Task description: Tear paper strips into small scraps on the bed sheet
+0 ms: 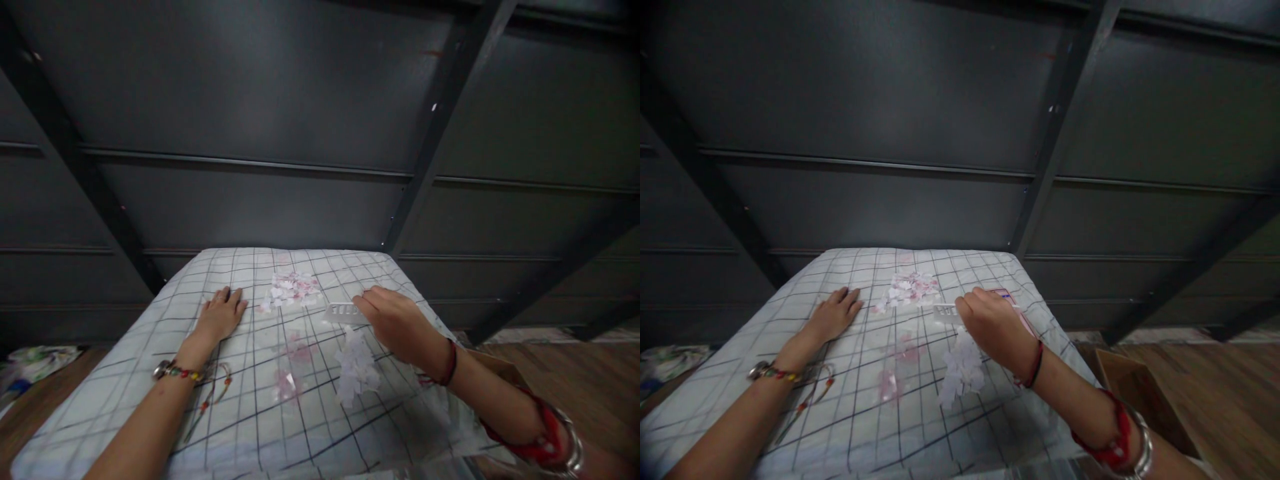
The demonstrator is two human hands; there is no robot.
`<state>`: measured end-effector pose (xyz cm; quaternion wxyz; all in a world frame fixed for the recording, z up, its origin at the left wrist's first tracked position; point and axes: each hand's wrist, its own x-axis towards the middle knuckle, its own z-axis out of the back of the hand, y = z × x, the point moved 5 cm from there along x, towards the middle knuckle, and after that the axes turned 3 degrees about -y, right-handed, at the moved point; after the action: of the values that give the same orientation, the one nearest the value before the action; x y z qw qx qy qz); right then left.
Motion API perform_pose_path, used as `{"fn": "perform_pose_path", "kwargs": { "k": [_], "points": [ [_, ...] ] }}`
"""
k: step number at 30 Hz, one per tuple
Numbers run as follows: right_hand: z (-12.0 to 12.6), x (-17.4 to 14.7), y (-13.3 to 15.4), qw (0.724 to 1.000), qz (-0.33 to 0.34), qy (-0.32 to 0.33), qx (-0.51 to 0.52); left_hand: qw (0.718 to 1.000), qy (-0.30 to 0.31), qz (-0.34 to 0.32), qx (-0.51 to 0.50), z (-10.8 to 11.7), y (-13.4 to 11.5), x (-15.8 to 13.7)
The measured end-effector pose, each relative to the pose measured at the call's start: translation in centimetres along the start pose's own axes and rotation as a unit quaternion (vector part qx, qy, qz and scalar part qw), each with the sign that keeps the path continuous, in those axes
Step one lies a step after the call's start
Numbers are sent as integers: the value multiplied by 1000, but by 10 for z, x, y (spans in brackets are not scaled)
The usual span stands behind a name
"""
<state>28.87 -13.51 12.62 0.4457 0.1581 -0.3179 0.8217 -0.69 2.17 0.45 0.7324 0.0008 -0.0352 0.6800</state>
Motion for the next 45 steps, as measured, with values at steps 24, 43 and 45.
{"fn": "perform_pose_path", "kwargs": {
  "k": [24, 43, 45],
  "points": [
    [-19, -13, -44, 978, 82, -87, 170, 1000, -19, -9, 6, 4, -2, -2],
    [-26, 31, -51, 981, -42, -80, 169, 975, -108, -182, -73, 81, -74, -31],
    [-28, 35, -53, 985, -45, -63, 155, 953, -41, -256, -159, 87, -100, -44]
  ]
}}
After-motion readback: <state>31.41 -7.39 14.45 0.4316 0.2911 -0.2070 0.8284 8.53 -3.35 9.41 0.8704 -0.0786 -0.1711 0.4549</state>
